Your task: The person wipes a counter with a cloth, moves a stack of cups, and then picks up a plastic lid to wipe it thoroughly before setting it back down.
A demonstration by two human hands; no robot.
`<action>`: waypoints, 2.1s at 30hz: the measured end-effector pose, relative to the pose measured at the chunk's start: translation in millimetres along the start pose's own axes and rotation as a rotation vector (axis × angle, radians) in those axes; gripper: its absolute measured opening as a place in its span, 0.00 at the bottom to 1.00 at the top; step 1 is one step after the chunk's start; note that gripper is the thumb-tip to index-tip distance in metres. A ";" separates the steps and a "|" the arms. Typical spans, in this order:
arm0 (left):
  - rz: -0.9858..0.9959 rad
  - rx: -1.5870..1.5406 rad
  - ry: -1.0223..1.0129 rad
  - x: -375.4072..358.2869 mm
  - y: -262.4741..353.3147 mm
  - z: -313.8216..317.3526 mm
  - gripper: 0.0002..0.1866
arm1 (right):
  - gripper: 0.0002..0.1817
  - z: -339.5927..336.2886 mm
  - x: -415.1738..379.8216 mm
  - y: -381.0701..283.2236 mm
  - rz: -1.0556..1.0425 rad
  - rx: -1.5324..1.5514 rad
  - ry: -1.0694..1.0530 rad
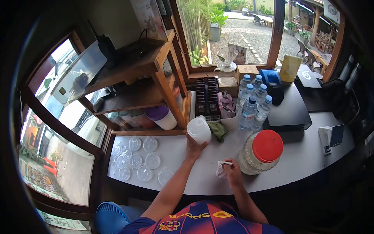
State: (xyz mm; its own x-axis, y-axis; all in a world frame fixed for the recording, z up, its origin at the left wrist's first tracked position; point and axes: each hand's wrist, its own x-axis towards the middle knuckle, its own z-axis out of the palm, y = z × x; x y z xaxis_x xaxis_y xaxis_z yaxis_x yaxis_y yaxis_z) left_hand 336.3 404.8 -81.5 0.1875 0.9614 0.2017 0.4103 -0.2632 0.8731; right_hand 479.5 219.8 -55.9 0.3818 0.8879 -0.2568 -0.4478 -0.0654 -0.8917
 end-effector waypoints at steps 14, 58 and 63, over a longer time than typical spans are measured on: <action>0.032 0.165 0.301 -208.5 24.4 -181.3 0.08 | 0.09 51.0 31.2 32.2 0.045 -0.049 -0.293; -0.193 -0.506 1.009 -444.2 30.2 -327.1 0.19 | 0.24 277.8 -323.9 132.2 -0.383 -0.367 -1.191; -0.149 -0.749 0.834 -395.6 43.7 -294.9 0.20 | 0.30 257.4 -271.9 117.8 -0.617 -0.547 -1.138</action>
State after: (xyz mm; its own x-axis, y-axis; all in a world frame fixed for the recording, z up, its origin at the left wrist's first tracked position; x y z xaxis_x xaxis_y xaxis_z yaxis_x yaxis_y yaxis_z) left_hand 16.9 36.8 7.8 -0.5876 0.8068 0.0614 -0.3121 -0.2959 0.9028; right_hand 114.8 88.0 4.8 -0.5737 0.6986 0.4277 0.0174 0.5324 -0.8463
